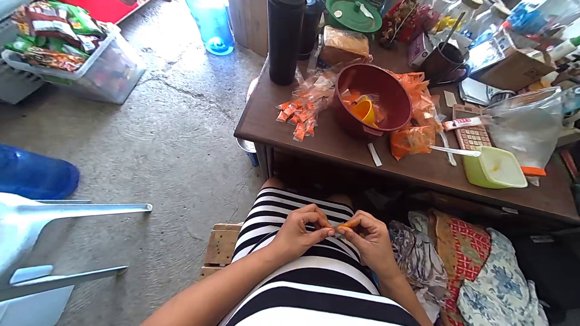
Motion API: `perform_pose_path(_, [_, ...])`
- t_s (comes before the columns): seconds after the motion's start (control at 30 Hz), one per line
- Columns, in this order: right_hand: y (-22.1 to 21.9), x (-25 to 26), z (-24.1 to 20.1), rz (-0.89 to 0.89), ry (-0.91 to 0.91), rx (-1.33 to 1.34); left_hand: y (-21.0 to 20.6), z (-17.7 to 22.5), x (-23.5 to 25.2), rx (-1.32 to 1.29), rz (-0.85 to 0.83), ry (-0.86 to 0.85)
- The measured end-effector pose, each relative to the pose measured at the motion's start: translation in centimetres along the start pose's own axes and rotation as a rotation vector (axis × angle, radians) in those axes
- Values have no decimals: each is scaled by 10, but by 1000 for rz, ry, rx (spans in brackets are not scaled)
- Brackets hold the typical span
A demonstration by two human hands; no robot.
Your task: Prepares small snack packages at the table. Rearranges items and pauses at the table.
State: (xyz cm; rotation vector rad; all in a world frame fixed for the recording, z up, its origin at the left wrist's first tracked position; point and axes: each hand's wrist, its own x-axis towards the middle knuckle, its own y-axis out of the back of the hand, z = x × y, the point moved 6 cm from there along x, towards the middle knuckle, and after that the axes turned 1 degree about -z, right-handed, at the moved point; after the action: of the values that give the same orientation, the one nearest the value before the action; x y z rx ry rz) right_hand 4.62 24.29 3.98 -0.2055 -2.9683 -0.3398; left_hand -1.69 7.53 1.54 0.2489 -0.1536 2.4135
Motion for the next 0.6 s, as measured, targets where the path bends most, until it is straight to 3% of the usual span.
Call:
perform_pose_path(0.3, [-6,1,-2,-96,27,16,3,0,0,-12,29,25])
perform_pose_path(0.6, [-7,1,-5,18,73,-26,3,-1,0,-20,40,17])
